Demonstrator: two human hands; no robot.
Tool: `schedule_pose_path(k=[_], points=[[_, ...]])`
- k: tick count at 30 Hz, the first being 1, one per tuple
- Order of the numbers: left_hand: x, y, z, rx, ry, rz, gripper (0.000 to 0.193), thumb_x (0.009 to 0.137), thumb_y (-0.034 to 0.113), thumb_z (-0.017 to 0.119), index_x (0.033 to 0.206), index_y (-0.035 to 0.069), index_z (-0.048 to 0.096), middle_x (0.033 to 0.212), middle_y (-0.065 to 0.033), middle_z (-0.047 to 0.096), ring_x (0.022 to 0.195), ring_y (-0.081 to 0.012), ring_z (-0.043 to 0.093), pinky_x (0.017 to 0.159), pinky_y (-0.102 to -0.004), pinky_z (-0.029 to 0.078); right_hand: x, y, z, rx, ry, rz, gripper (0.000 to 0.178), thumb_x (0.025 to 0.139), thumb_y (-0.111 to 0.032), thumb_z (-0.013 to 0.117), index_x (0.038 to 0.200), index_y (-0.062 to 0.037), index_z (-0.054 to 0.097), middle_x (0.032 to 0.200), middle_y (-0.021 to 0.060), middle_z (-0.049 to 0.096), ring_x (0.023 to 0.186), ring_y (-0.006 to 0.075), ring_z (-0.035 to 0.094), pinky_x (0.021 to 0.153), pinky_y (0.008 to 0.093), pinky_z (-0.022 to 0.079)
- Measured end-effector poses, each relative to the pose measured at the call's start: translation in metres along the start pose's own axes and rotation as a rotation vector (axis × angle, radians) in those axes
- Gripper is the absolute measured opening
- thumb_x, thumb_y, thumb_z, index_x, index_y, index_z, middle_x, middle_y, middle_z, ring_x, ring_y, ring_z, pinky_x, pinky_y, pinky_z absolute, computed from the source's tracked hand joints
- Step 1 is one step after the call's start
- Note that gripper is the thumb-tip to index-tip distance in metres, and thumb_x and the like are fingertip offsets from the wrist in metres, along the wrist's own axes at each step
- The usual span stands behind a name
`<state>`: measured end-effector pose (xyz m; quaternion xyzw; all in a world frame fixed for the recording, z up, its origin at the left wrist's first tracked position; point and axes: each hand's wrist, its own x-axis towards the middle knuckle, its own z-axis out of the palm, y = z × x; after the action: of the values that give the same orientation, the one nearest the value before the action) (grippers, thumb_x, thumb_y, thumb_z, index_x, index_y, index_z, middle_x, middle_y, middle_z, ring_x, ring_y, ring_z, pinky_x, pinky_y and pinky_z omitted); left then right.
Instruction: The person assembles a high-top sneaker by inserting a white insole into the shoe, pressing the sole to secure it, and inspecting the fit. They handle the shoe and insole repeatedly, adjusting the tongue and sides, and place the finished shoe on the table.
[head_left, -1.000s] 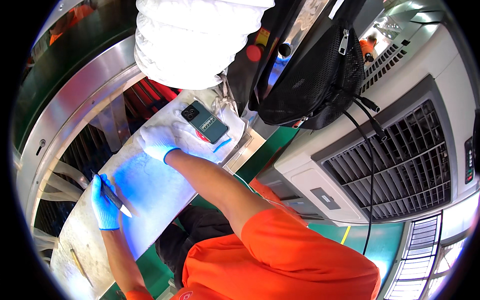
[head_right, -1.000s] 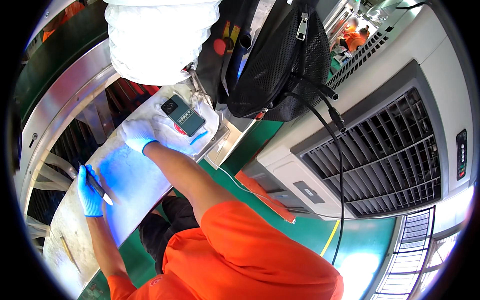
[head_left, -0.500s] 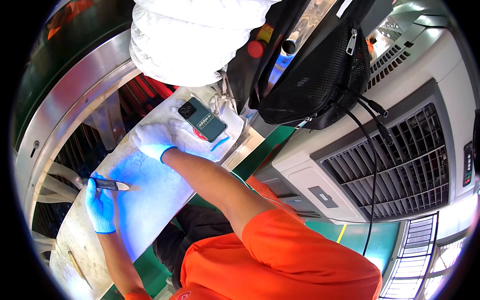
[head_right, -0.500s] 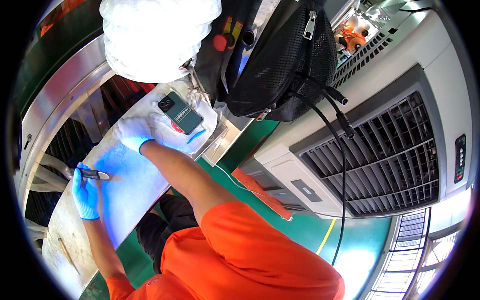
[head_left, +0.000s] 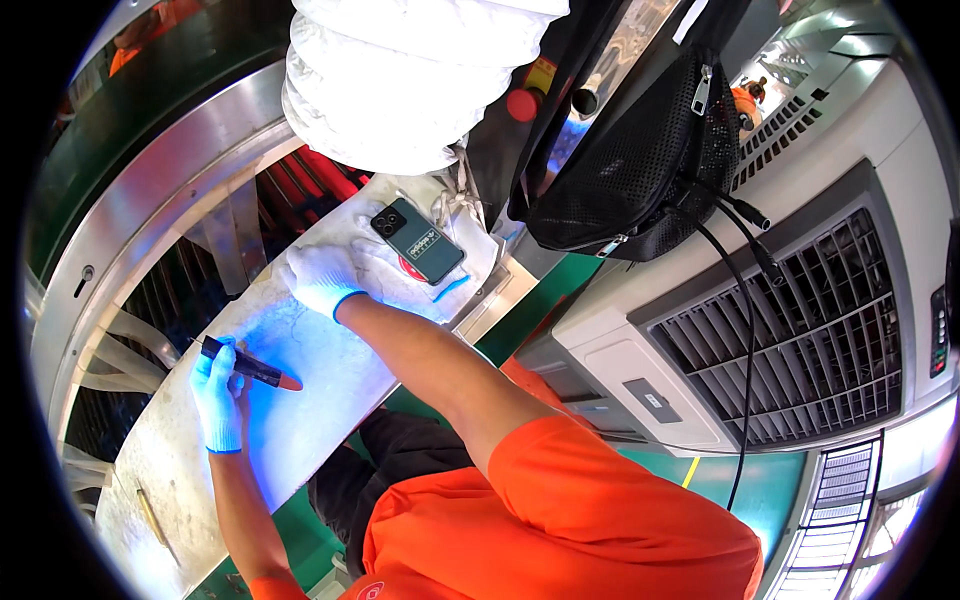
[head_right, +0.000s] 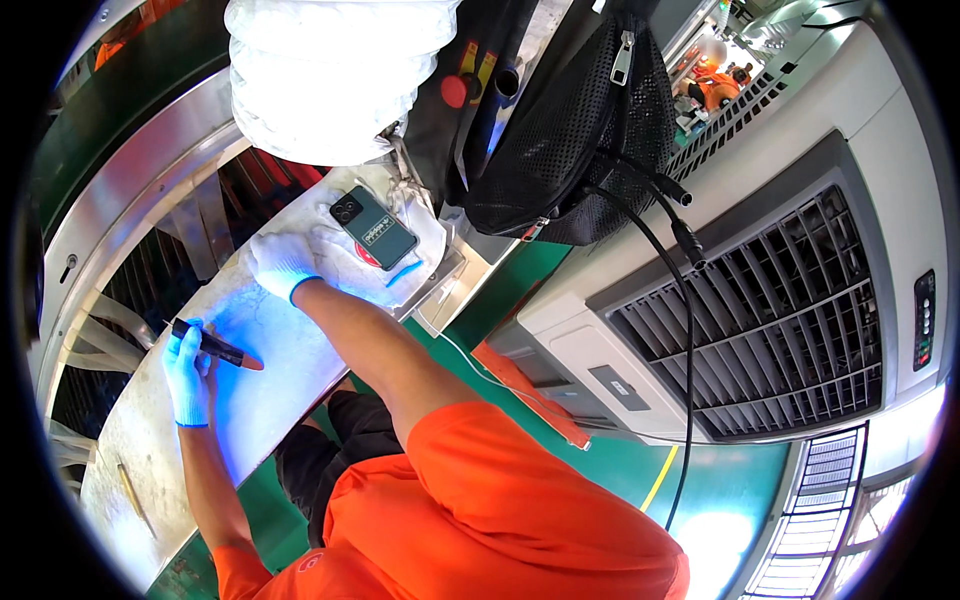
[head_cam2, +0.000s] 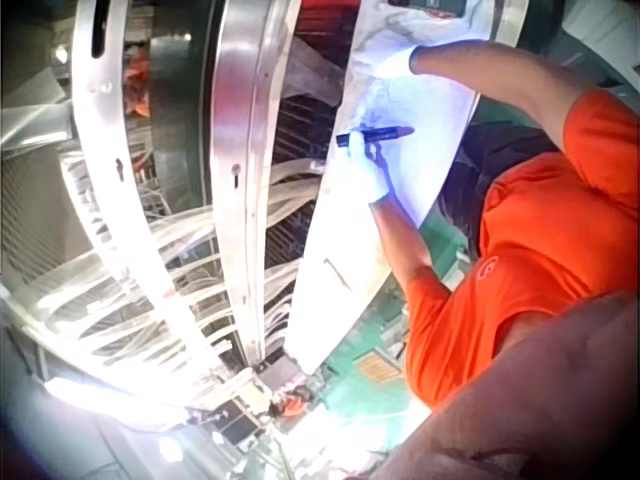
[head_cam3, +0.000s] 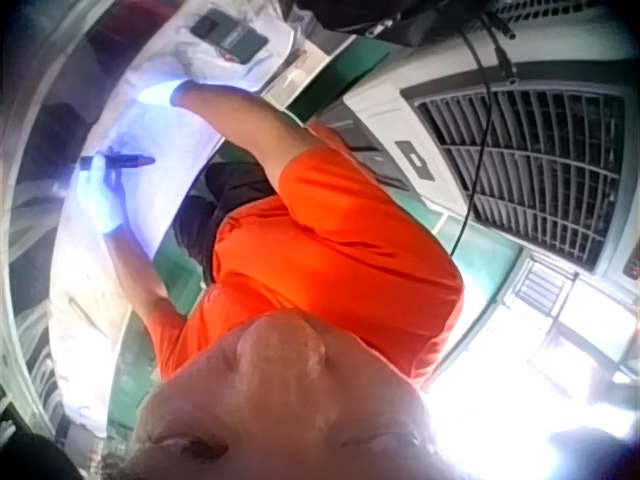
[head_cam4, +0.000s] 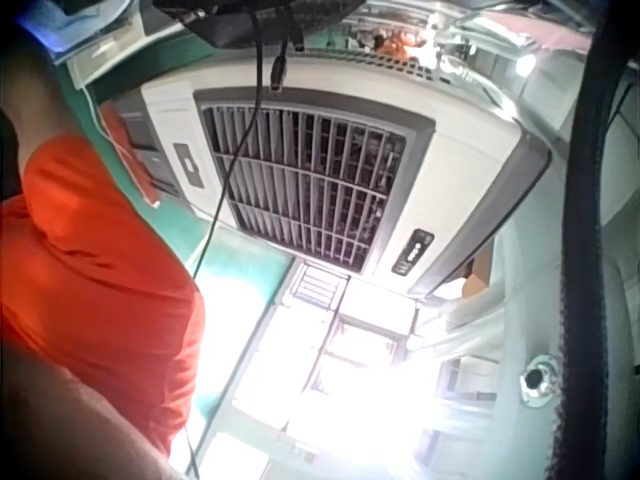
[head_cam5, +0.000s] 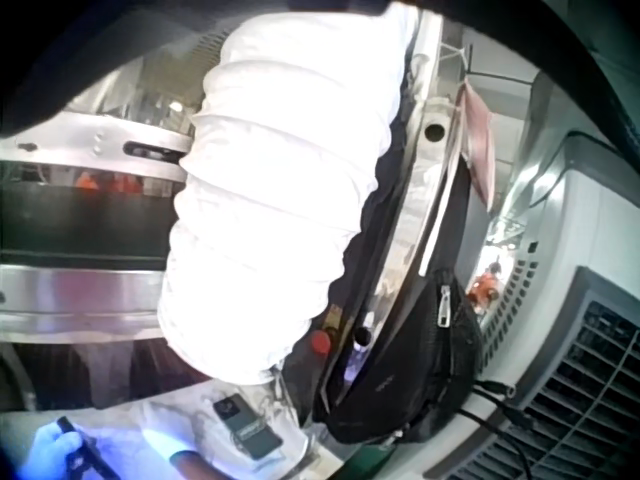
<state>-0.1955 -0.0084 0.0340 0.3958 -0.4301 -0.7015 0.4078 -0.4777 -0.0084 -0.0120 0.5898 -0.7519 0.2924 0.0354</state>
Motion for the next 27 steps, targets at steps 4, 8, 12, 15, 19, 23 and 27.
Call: schedule_pose_path(k=[4, 8, 12, 15, 19, 23, 27], points=[[0.012, 0.004, -0.023, -0.469, -0.435, -0.105, 0.026, 0.113, 0.03, 0.065, 0.109, 0.005, 0.071, 0.089, -0.0056, 0.07, 0.061, -0.0125, 0.059, 0.061, -0.0265, 0.052, 0.001, 0.003, 0.003, 0.0, 0.018, -0.003, 0.036, 0.103, -0.04, 0.058, 0.091, -0.01, 0.074, 0.087, 0.0179, 0.078, 0.08, 0.0387, 0.077, 0.074, 0.0564, 0.058], [0.004, 0.009, -0.037, -0.6, -0.224, -0.126, 0.034, 0.116, 0.04, 0.059, 0.116, 0.008, 0.07, 0.091, -0.0048, 0.07, 0.052, -0.0094, 0.054, 0.042, -0.0238, 0.043, 0.001, -0.005, 0.009, 0.002, -0.037, -0.012, 0.038, 0.104, -0.042, 0.056, 0.089, -0.012, 0.074, 0.083, 0.0169, 0.078, 0.072, 0.0397, 0.075, 0.068, 0.0577, 0.057], [-0.005, 0.026, 0.003, 0.182, -0.223, -0.103, 0.017, 0.101, 0.02, 0.072, 0.106, 0.004, 0.069, 0.098, -0.011, 0.074, 0.082, -0.0173, 0.067, 0.067, -0.0315, 0.053, 0.0, 0.008, 0.002, -0.065, -0.137, 0.015, 0.044, 0.106, -0.05, 0.054, 0.091, -0.0149, 0.077, 0.078, 0.0182, 0.076, 0.066, 0.0389, 0.072, 0.061, 0.0584, 0.054], [-0.003, 0.011, 0.005, 0.167, -0.164, -0.049, 0.015, 0.099, 0.008, 0.073, 0.112, 0.0, 0.071, 0.099, -0.0116, 0.074, 0.071, -0.0128, 0.061, 0.064, -0.0262, 0.049, 0.0, -0.006, -0.019, -0.097, -0.163, 0.048, 0.046, 0.108, -0.05, 0.051, 0.1, -0.012, 0.076, 0.092, 0.0204, 0.08, 0.077, 0.0431, 0.076, 0.071, 0.0625, 0.056], [-0.004, 0.008, -0.008, 0.127, -0.182, -0.079, 0.019, 0.099, 0.009, 0.077, 0.114, -0.002, 0.072, 0.097, -0.0122, 0.074, 0.065, -0.0121, 0.058, 0.059, -0.0286, 0.048, 0.004, -0.019, -0.025, -0.105, -0.229, 0.075, 0.05, 0.108, -0.053, 0.047, 0.101, -0.0117, 0.076, 0.101, 0.0226, 0.079, 0.09, 0.0462, 0.077, 0.082, 0.0634, 0.057], [0.0, 0.014, -0.005, 0.072, -0.286, -0.112, 0.033, 0.097, 0.013, 0.082, 0.125, -0.002, 0.071, 0.103, -0.0123, 0.076, 0.071, -0.0148, 0.064, 0.061, -0.029, 0.05, 0.002, -0.001, -0.015, -0.126, -0.101, 0.008, 0.045, 0.105, -0.05, 0.052, 0.098, -0.0108, 0.074, 0.096, 0.0225, 0.078, 0.089, 0.047, 0.075, 0.083, 0.0644, 0.055], [-0.002, 0.021, -0.011, -0.09, -0.424, -0.175, 0.048, 0.094, 0.013, 0.083, 0.136, -0.002, 0.066, 0.116, -0.0183, 0.078, 0.074, -0.0184, 0.067, 0.062, -0.03, 0.052, 0.001, -0.01, -0.023, -0.153, -0.132, 0.023, 0.045, 0.105, -0.05, 0.055, 0.098, -0.0078, 0.07, 0.097, 0.0238, 0.077, 0.09, 0.0477, 0.074, 0.083, 0.064, 0.055]])
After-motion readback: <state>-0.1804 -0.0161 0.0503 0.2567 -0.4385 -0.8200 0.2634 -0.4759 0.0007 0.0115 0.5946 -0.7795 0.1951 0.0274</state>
